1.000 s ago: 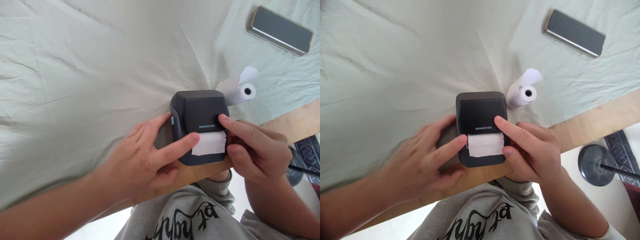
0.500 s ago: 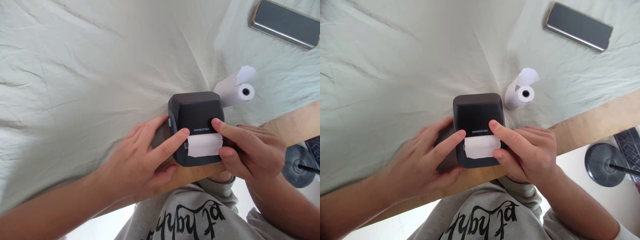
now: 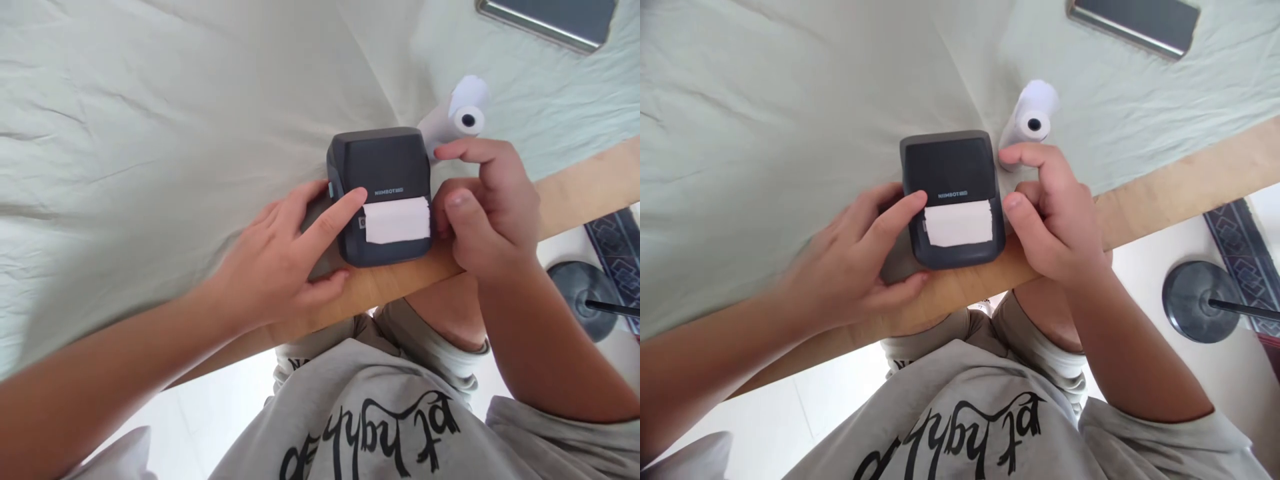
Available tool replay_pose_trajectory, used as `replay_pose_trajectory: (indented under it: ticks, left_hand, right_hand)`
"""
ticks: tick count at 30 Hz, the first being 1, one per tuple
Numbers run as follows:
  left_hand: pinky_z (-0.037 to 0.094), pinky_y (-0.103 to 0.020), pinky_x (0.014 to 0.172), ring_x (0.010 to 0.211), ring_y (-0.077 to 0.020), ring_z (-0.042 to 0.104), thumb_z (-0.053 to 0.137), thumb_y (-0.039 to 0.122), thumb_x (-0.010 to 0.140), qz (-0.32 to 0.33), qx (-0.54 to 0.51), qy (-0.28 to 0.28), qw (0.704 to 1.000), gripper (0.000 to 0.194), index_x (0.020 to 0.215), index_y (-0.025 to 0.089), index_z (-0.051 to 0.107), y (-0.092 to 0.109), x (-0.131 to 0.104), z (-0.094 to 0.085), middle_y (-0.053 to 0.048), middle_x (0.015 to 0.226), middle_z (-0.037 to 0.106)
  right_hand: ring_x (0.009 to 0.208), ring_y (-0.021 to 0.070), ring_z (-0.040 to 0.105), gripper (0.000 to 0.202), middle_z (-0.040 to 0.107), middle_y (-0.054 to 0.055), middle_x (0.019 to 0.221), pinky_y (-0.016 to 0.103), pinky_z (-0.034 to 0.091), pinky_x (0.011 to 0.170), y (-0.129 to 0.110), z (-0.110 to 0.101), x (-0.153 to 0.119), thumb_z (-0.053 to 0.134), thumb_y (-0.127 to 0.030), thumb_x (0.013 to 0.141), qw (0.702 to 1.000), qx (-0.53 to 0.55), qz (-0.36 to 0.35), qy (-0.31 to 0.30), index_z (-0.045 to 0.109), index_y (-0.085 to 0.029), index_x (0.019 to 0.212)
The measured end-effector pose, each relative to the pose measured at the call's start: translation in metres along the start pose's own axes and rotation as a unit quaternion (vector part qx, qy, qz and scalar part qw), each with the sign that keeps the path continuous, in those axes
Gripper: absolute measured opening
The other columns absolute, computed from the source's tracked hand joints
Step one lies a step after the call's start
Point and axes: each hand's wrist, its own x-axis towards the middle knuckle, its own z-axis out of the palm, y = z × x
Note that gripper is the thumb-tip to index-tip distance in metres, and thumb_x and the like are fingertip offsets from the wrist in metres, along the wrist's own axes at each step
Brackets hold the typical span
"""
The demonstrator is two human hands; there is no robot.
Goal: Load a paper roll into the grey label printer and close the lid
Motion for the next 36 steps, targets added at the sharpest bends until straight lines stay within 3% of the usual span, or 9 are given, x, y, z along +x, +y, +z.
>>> replay_pose_trajectory:
  ticks: [2, 6, 10, 14, 19, 24, 27, 32, 36]
  left_hand:
    - [0.069, -0.061, 0.118, 0.143, -0.0424, 0.077, 0.074, 0.036, 0.103, -0.003, 0.003, -0.001, 1.000, 0.091, 0.184, 0.029, 0.034, -0.002, 0.001, 0.001, -0.022, 0.171, 0.063]
    - [0.070, -0.062, 0.116, 0.138, -0.0423, 0.079, 0.074, 0.040, 0.103, 0.010, 0.006, -0.011, 1.000, 0.093, 0.185, 0.025, 0.034, -0.004, 0.001, 0.002, -0.024, 0.170, 0.063]
    - [0.068, -0.061, 0.121, 0.147, -0.0417, 0.076, 0.072, 0.035, 0.104, 0.001, -0.009, -0.015, 1.000, 0.092, 0.187, 0.028, 0.033, -0.003, 0.000, -0.001, -0.021, 0.175, 0.060]
    - [0.066, -0.062, 0.124, 0.151, -0.0427, 0.074, 0.064, 0.038, 0.112, 0.001, -0.017, -0.031, 0.999, 0.084, 0.189, 0.025, 0.034, -0.003, -0.001, -0.005, -0.022, 0.177, 0.059]
    - [0.064, -0.066, 0.127, 0.156, -0.0454, 0.071, 0.062, 0.042, 0.113, -0.010, -0.036, -0.043, 0.998, 0.080, 0.188, 0.024, 0.040, -0.002, 0.001, -0.009, -0.019, 0.178, 0.060]
    - [0.065, -0.067, 0.122, 0.155, -0.0451, 0.072, 0.055, 0.040, 0.117, 0.002, 0.008, -0.062, 0.998, 0.080, 0.190, 0.019, 0.032, 0.001, 0.003, -0.010, -0.024, 0.178, 0.057]
    - [0.063, -0.068, 0.125, 0.157, -0.0446, 0.071, 0.046, 0.045, 0.119, -0.013, 0.008, -0.076, 0.997, 0.078, 0.192, 0.023, 0.029, 0.002, 0.003, -0.009, -0.018, 0.180, 0.055]
    - [0.062, -0.066, 0.131, 0.159, -0.0418, 0.071, 0.065, 0.043, 0.112, -0.068, -0.020, -0.085, 0.994, 0.084, 0.190, 0.038, 0.035, 0.005, 0.005, -0.009, -0.010, 0.185, 0.055]
    - [0.062, -0.071, 0.127, 0.158, -0.0456, 0.071, 0.052, 0.039, 0.114, -0.050, -0.038, -0.075, 0.995, 0.078, 0.190, 0.026, 0.039, 0.004, 0.006, -0.009, -0.018, 0.181, 0.058]
  right_hand:
    - [0.049, 0.0135, 0.040, 0.046, 0.046, -0.007, 0.059, 0.034, 0.031, 0.051, -0.001, 0.002, 0.003, 0.064, -0.076, 0.117, 1.000, 0.007, -0.027, 0.012, 0.072, -0.031, 0.121]
    - [0.053, 0.0107, 0.047, 0.047, 0.054, -0.005, 0.062, 0.029, 0.035, 0.053, -0.004, 0.002, 0.009, 0.068, -0.061, 0.119, 0.998, -0.032, -0.056, 0.004, 0.061, -0.026, 0.088]
    - [0.052, 0.0090, 0.047, 0.034, 0.055, -0.006, 0.061, 0.026, 0.035, 0.051, -0.008, -0.002, 0.012, 0.070, -0.034, 0.113, 0.996, -0.060, -0.065, -0.020, 0.059, -0.024, 0.082]
    - [0.052, 0.0076, 0.047, 0.028, 0.055, -0.006, 0.059, 0.025, 0.035, 0.052, -0.012, -0.002, 0.012, 0.067, -0.021, 0.107, 0.995, -0.068, -0.070, -0.017, 0.059, -0.022, 0.080]
    - [0.055, 0.0069, 0.047, 0.029, 0.055, -0.005, 0.061, 0.025, 0.033, 0.053, -0.015, 0.000, 0.012, 0.068, -0.022, 0.108, 0.995, -0.070, -0.068, -0.007, 0.061, -0.021, 0.080]
    - [0.051, 0.0074, 0.046, 0.031, 0.054, -0.004, 0.058, 0.025, 0.035, 0.051, -0.014, 0.000, 0.013, 0.068, -0.030, 0.106, 0.996, -0.071, -0.051, 0.005, 0.062, -0.021, 0.078]
    - [0.050, 0.0080, 0.045, 0.030, 0.053, -0.003, 0.056, 0.025, 0.033, 0.049, -0.013, 0.001, 0.013, 0.069, -0.032, 0.102, 0.996, -0.071, -0.044, 0.015, 0.063, -0.022, 0.075]
    - [0.054, 0.0091, 0.043, 0.028, 0.051, -0.002, 0.059, 0.026, 0.030, 0.051, -0.015, 0.005, 0.016, 0.065, -0.028, 0.100, 0.995, -0.079, -0.054, 0.022, 0.058, -0.022, 0.074]
    - [0.054, 0.0092, 0.039, 0.032, 0.049, -0.003, 0.061, 0.028, 0.033, 0.053, -0.017, 0.005, 0.019, 0.063, -0.028, 0.104, 0.994, -0.087, -0.071, 0.008, 0.052, -0.023, 0.074]
